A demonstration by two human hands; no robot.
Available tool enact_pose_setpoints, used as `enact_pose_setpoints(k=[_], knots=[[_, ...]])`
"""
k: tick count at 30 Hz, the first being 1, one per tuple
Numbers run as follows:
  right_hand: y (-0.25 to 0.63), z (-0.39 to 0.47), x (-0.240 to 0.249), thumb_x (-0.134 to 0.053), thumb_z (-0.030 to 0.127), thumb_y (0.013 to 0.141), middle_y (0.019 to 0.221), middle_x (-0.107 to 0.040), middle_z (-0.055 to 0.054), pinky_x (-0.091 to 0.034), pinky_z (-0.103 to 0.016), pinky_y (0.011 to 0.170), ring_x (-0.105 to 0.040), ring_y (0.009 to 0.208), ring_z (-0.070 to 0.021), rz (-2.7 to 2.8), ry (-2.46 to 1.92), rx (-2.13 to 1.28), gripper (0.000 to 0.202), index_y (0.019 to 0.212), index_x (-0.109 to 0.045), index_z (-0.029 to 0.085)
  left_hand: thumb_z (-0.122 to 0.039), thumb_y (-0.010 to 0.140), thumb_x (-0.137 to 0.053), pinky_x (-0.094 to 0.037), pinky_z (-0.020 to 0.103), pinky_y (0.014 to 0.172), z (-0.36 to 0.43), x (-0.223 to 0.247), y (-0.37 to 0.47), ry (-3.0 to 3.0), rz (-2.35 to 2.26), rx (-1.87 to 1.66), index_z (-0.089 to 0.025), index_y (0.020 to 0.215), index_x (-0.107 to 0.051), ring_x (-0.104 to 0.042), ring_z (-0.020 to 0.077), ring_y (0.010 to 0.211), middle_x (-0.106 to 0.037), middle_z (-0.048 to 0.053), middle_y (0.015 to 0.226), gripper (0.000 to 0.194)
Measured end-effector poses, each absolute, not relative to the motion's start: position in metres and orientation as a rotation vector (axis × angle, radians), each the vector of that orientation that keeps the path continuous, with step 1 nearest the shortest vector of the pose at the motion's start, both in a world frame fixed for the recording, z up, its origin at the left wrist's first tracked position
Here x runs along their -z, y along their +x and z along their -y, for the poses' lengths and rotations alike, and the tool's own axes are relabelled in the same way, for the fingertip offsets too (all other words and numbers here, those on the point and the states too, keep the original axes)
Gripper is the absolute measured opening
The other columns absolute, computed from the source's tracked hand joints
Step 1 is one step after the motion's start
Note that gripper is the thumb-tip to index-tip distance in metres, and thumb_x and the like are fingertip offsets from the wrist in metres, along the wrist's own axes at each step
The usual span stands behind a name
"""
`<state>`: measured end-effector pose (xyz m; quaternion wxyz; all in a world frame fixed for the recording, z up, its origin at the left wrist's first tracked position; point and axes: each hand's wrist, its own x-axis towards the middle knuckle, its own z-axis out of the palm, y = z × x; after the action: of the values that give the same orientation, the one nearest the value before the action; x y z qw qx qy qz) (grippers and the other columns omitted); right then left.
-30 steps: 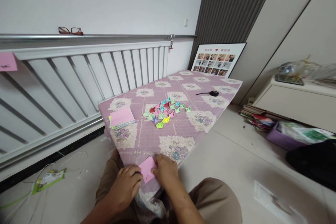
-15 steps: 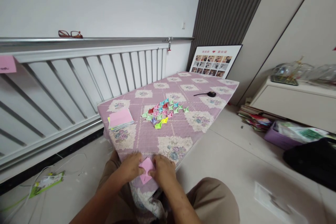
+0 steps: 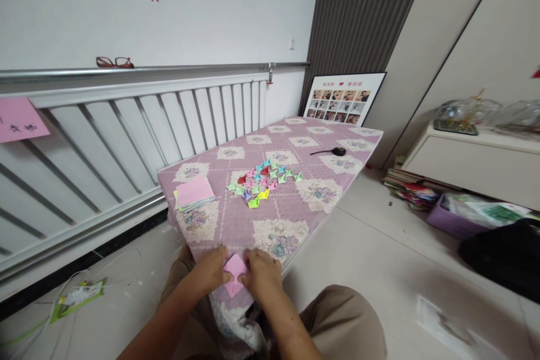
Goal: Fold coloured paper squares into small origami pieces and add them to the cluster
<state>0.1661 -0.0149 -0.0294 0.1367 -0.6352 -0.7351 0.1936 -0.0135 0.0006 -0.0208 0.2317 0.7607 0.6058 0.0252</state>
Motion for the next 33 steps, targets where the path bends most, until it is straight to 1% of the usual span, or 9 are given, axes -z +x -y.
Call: enact_pose_setpoints(k=[7, 12, 15, 18, 21, 24, 26, 29, 33], knots=[[0.168, 0.019, 0.031, -0.070, 0.029, 0.067, 0.096, -0.063, -0.001, -0.027, -0.032, 0.076, -0.055, 0.096, -0.0223, 2.099, -1.789, -0.557, 0.026, 0.091, -0.060, 0.025, -0.026, 0.065, -0.065, -0.036, 0.028, 0.071, 0.000, 0.028, -0.013, 2.061, -1.657, -0.178, -0.019, 0.081, -0.055, -0.056, 0.0222, 0.086, -0.063, 0.004, 0.089, 0.020], [0.166, 0.019, 0.034, -0.070, 0.027, 0.067, 0.097, -0.062, -0.002, -0.026, -0.034, 0.078, -0.054, 0.098, -0.0230, 2.071, -1.732, -0.567, 0.024, 0.090, -0.063, 0.025, -0.015, 0.069, -0.054, -0.035, 0.026, 0.067, 0.003, 0.034, -0.013, 1.984, -1.600, -0.313, -0.019, 0.077, -0.051, -0.054, 0.0177, 0.079, -0.060, 0.001, 0.082, 0.009], [0.164, 0.018, 0.036, -0.070, 0.027, 0.068, 0.097, -0.063, -0.001, -0.027, -0.034, 0.080, -0.054, 0.097, -0.0227, 2.050, -1.691, -0.593, 0.022, 0.089, -0.064, 0.025, -0.013, 0.069, -0.051, -0.035, 0.025, 0.063, 0.003, 0.036, -0.015, 1.926, -1.541, -0.391, -0.019, 0.074, -0.050, -0.053, 0.0163, 0.075, -0.058, -0.001, 0.077, 0.008], [0.162, 0.016, 0.038, -0.067, 0.025, 0.070, 0.088, -0.065, 0.000, -0.028, -0.033, 0.080, -0.056, 0.091, -0.0209, 2.028, -1.647, -0.635, 0.012, 0.081, -0.065, 0.023, -0.017, 0.071, -0.051, -0.035, 0.023, 0.059, 0.003, 0.037, -0.018, 1.878, -1.487, -0.457, -0.019, 0.074, -0.049, -0.053, 0.0153, 0.070, -0.056, -0.003, 0.072, 0.004], [0.162, 0.013, 0.038, -0.063, 0.021, 0.073, 0.074, -0.065, 0.003, -0.032, -0.030, 0.076, -0.058, 0.077, -0.0163, 2.034, -1.567, -0.683, 0.002, 0.075, -0.064, 0.021, -0.020, 0.072, -0.052, -0.037, 0.023, 0.059, 0.003, 0.035, -0.021, 1.864, -1.445, -0.512, -0.018, 0.075, -0.050, -0.052, 0.0145, 0.068, -0.054, -0.004, 0.069, 0.004], [0.164, 0.010, 0.035, -0.061, 0.018, 0.075, 0.067, -0.062, 0.005, -0.033, -0.025, 0.066, -0.055, 0.065, -0.0123, 2.074, -1.445, -0.705, 0.004, 0.072, -0.062, 0.020, -0.021, 0.074, -0.052, -0.038, 0.022, 0.060, 0.003, 0.031, -0.022, 1.893, -1.421, -0.563, -0.018, 0.076, -0.050, -0.052, 0.0139, 0.068, -0.054, -0.004, 0.070, 0.003], [0.164, 0.008, 0.031, -0.060, 0.016, 0.075, 0.066, -0.061, 0.005, -0.033, -0.024, 0.063, -0.054, 0.065, -0.0125, 2.092, -1.382, -0.667, 0.008, 0.068, -0.060, 0.020, -0.019, 0.076, -0.051, -0.038, 0.022, 0.060, 0.002, 0.025, -0.021, 1.938, -1.414, -0.592, -0.018, 0.079, -0.052, -0.053, 0.0136, 0.069, -0.055, -0.003, 0.071, 0.003], [0.165, 0.005, 0.021, -0.060, 0.015, 0.076, 0.072, -0.060, 0.002, -0.033, -0.027, 0.071, -0.052, 0.074, -0.0160, 2.087, -1.346, -0.555, 0.008, 0.070, -0.059, 0.020, -0.017, 0.078, -0.050, -0.040, 0.024, 0.066, -0.001, 0.016, -0.017, 2.058, -1.414, -0.622, -0.019, 0.082, -0.056, -0.054, 0.0147, 0.074, -0.059, -0.002, 0.076, 0.007], [0.164, 0.005, 0.014, -0.061, 0.013, 0.078, 0.081, -0.060, -0.002, -0.031, -0.033, 0.082, -0.049, 0.084, -0.0194, 2.153, -1.293, -0.270, 0.008, 0.076, -0.060, 0.020, -0.010, 0.079, -0.047, -0.036, 0.032, 0.085, -0.001, 0.012, -0.011, 2.267, -1.467, -0.632, -0.020, 0.083, -0.059, -0.051, 0.0199, 0.092, -0.060, 0.004, 0.092, 0.016]])
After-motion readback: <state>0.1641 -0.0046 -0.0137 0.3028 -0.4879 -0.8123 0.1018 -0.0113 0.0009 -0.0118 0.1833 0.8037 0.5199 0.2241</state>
